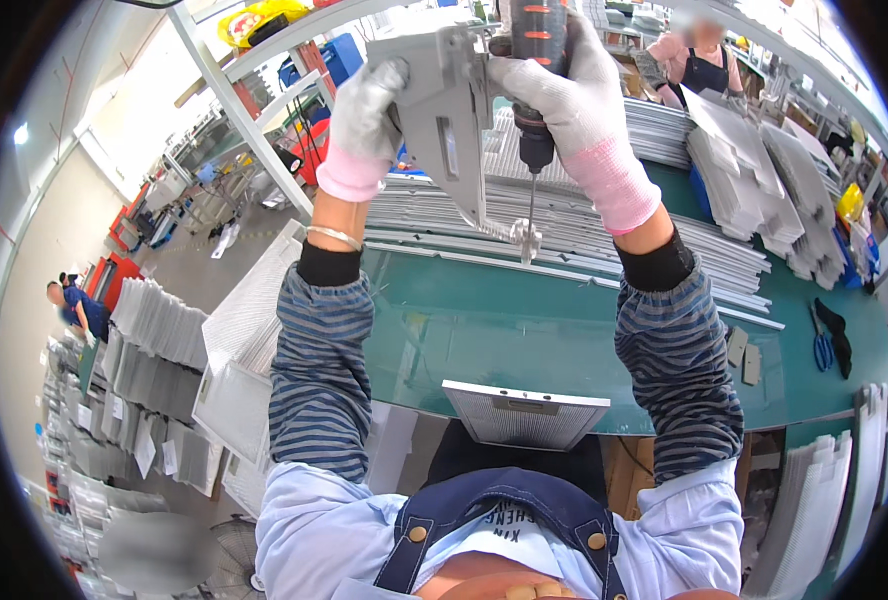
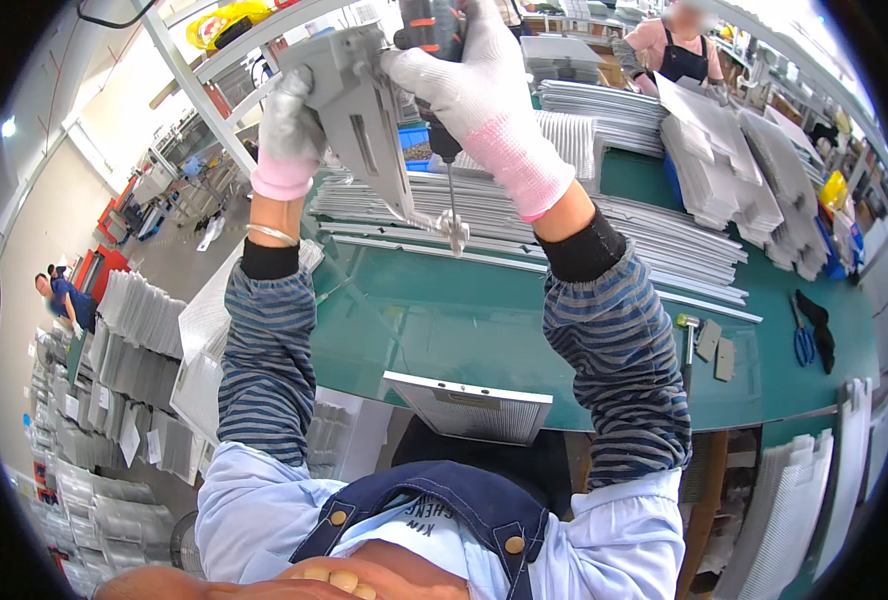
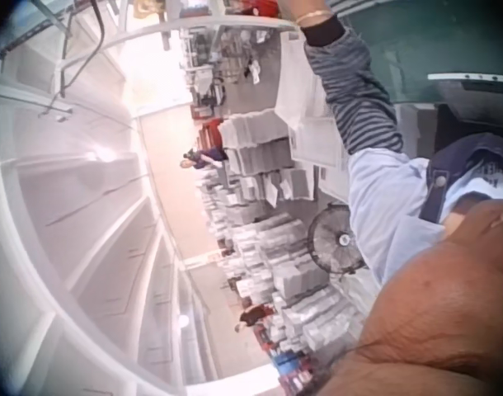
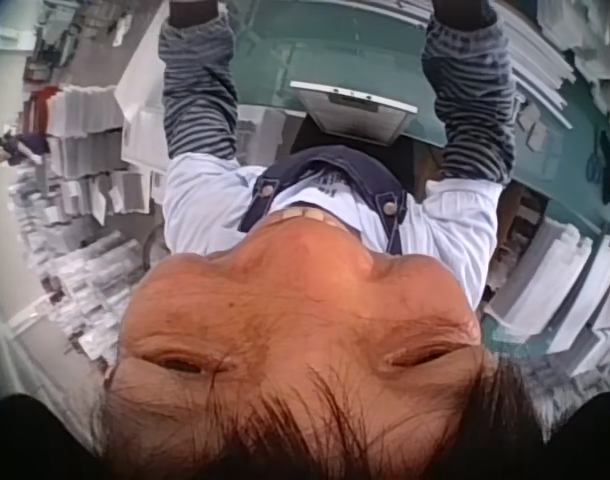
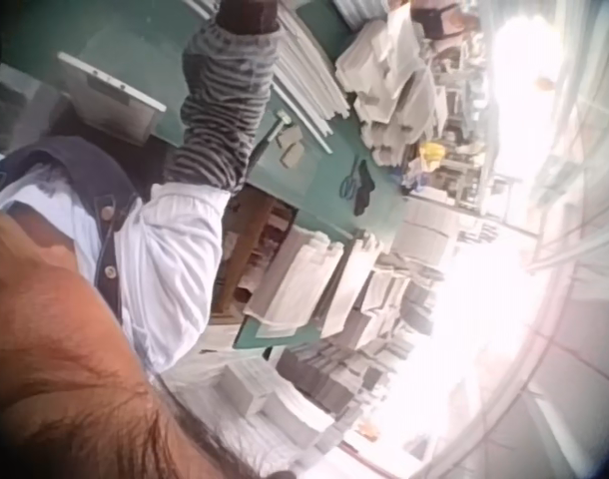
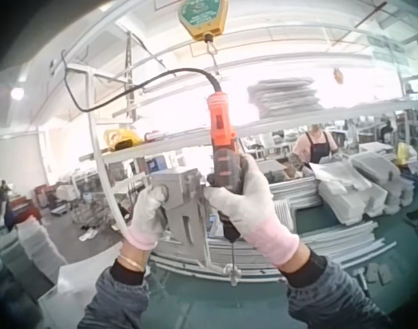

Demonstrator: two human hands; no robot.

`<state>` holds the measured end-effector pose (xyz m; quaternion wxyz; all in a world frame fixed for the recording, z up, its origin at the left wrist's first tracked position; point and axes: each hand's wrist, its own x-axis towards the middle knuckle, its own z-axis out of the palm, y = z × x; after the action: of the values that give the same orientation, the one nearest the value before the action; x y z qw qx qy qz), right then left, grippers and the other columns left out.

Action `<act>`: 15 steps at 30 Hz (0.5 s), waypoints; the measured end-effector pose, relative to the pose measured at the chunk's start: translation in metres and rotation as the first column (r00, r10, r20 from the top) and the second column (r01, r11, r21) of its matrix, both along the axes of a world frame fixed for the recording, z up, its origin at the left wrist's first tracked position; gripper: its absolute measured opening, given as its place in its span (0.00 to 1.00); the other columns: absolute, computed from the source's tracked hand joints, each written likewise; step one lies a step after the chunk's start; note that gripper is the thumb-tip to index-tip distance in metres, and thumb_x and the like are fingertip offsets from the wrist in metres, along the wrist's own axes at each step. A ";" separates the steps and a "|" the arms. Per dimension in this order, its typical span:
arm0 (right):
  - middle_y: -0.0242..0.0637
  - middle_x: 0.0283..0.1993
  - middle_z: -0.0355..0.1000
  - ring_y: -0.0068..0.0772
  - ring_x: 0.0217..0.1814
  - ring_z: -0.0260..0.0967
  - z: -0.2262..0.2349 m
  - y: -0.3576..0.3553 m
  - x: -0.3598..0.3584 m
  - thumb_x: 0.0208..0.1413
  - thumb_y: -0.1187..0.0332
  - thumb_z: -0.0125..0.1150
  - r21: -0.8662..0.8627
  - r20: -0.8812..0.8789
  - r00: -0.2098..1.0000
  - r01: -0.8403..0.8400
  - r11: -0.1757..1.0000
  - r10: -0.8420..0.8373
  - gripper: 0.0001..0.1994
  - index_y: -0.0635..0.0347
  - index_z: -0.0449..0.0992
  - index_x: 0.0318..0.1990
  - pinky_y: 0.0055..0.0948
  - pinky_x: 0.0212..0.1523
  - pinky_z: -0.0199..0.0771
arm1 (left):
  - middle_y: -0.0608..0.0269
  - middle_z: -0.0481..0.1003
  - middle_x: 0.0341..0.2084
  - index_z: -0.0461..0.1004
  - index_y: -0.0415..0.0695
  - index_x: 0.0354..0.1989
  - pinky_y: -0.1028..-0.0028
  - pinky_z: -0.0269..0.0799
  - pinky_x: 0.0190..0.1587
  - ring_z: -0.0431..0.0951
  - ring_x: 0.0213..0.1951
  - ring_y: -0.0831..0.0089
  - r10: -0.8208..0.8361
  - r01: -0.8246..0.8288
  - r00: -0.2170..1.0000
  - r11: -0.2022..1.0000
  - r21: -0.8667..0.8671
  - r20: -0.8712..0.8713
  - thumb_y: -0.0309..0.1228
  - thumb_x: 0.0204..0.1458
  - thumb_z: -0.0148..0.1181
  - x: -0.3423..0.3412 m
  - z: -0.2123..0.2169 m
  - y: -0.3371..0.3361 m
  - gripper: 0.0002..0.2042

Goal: The person is assembling metal mesh filters for kitchen range hoods, attaching frames and using a drill to secure components.

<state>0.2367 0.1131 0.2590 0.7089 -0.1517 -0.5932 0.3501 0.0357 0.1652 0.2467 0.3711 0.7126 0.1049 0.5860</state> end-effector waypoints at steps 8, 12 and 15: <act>0.27 0.39 0.67 0.16 0.35 0.64 0.002 0.009 -0.005 0.50 0.77 0.65 0.063 0.052 0.993 0.103 0.993 -0.106 0.28 0.65 0.63 0.59 0.18 0.34 0.69 | 0.50 0.78 0.36 0.74 0.37 0.43 0.69 0.74 0.40 0.79 0.37 0.57 0.549 -0.457 0.835 0.727 0.513 -0.033 0.24 0.50 0.59 -0.008 -0.032 0.017 0.11; 0.27 0.38 0.67 0.17 0.34 0.64 0.003 0.013 0.000 0.51 0.76 0.63 0.103 0.087 0.990 0.106 0.989 -0.115 0.24 0.65 0.65 0.55 0.19 0.35 0.68 | 0.60 0.77 0.47 0.72 0.38 0.53 0.71 0.72 0.52 0.77 0.47 0.72 0.625 -0.487 0.762 0.724 0.489 -0.166 0.40 0.66 0.45 -0.011 -0.033 0.019 0.19; 0.27 0.38 0.66 0.17 0.34 0.63 0.002 0.011 0.000 0.50 0.75 0.63 0.049 0.108 0.990 0.084 0.995 -0.089 0.24 0.65 0.65 0.56 0.18 0.35 0.68 | 0.58 0.78 0.45 0.72 0.36 0.53 0.72 0.74 0.49 0.79 0.45 0.71 0.374 -0.346 0.924 0.907 0.240 -0.081 0.41 0.65 0.44 0.016 -0.018 -0.011 0.20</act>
<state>0.2370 0.1244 0.2612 0.6929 -0.1805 -0.6319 0.2968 0.0516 0.1539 0.2284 0.1673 0.7531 0.1920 0.6066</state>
